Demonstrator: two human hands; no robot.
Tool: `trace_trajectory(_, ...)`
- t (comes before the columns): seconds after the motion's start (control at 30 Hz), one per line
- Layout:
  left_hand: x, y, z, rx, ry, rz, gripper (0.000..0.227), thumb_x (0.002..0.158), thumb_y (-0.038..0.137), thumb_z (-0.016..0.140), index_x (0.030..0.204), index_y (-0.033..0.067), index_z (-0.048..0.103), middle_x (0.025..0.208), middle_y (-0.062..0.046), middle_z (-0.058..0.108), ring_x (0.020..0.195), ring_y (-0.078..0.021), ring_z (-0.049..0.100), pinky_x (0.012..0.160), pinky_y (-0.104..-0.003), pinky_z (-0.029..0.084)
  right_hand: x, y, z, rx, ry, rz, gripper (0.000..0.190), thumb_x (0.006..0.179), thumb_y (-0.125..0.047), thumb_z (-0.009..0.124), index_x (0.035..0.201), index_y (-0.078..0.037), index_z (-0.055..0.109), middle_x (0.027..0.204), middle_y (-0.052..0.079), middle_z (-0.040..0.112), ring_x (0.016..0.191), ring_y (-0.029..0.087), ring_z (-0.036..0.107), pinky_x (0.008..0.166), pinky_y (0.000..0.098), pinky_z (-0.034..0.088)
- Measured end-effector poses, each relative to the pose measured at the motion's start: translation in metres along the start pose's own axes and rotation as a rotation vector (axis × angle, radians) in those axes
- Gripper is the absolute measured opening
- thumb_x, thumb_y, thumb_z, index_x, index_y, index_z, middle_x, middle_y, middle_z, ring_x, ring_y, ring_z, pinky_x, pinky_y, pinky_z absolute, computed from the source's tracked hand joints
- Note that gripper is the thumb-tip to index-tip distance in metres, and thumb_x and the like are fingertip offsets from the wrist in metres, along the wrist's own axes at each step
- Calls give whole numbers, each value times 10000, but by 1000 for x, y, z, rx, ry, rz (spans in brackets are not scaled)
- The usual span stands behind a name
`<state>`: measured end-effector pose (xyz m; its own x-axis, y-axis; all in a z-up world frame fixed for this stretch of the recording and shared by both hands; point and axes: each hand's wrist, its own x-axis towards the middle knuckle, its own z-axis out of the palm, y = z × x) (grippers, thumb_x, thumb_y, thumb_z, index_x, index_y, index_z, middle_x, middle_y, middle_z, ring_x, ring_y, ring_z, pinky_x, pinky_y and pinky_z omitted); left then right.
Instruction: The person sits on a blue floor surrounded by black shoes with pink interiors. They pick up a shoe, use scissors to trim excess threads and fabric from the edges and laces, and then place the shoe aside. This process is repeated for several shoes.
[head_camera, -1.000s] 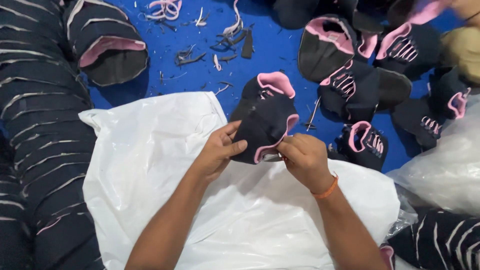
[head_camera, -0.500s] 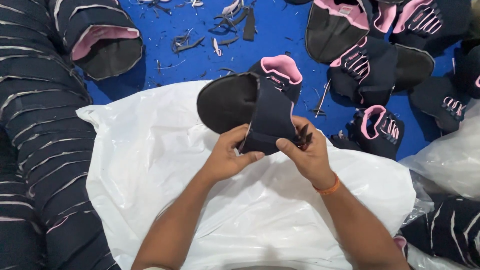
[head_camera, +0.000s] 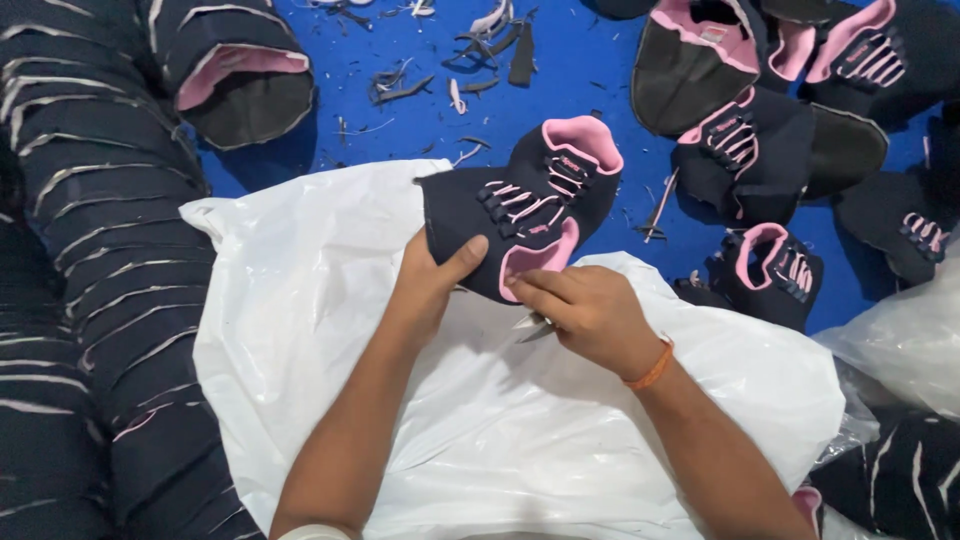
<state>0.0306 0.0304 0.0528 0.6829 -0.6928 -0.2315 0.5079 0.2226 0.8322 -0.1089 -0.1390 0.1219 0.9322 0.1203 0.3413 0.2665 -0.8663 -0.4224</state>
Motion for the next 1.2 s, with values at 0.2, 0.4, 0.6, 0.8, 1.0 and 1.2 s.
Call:
trace_trajectory(0.2, -4, 13, -1, -223, -46, -49, 547, 881, 148, 805, 1344, -14, 564, 1242, -106, 691, 1126, -187, 674, 996, -360, 544, -32, 22, 9, 231, 247, 148, 250, 861, -111, 760, 1106, -93, 713, 1074, 42, 709, 788, 155, 623, 647, 267, 465)
trace_trajectory(0.4, -13, -11, -23, -59, -274, 10, 515, 898, 148, 857, 1320, -31, 622, 1216, -86, 695, 1121, -166, 653, 1007, -342, 540, -38, 37, -1, 1031, 624, 524, 462, 1000, -282, 787, 1340, -18, 619, 1169, 53, 665, 866, 43, 567, 743, 186, 447)
trace_trajectory(0.6, -14, -3, -16, 173, -390, -48, 570, 814, 214, 895, 1275, -1, 637, 1144, -50, 708, 1055, -132, 658, 921, -317, 565, -35, 33, -10, 1191, 377, 679, 668, 888, -97, 822, 1458, 71, 518, 1387, 113, 644, 1256, 182, 634, 1129, 340, 503)
trace_trajectory(0.8, -12, -12, -18, 183, -320, -173, 510, 820, 244, 882, 1212, -22, 691, 1051, -83, 753, 976, -180, 710, 842, -341, 594, -27, 27, -16, 1150, 291, 677, 648, 898, -61, 800, 1470, 75, 526, 1402, 120, 647, 1278, 188, 629, 1141, 348, 503)
trace_trajectory(1.0, -17, -33, -10, -143, -381, -195, 646, 825, 204, 889, 1365, -8, 606, 1275, -104, 693, 1195, -207, 650, 1052, -368, 519, -51, 36, 13, 1365, 257, 768, 607, 960, -89, 756, 1483, 71, 493, 1382, 120, 629, 1254, 185, 617, 1109, 354, 496)
trace_trajectory(1.2, -16, -72, -12, -472, -478, -356, 728, 846, 182, 897, 1450, -29, 550, 1378, -124, 649, 1276, -239, 612, 1132, -408, 481, -47, 29, 32, 1544, 160, 838, 638, 979, -161, 702, 1511, 51, 422, 1386, 137, 615, 1218, 199, 620, 1053, 374, 507)
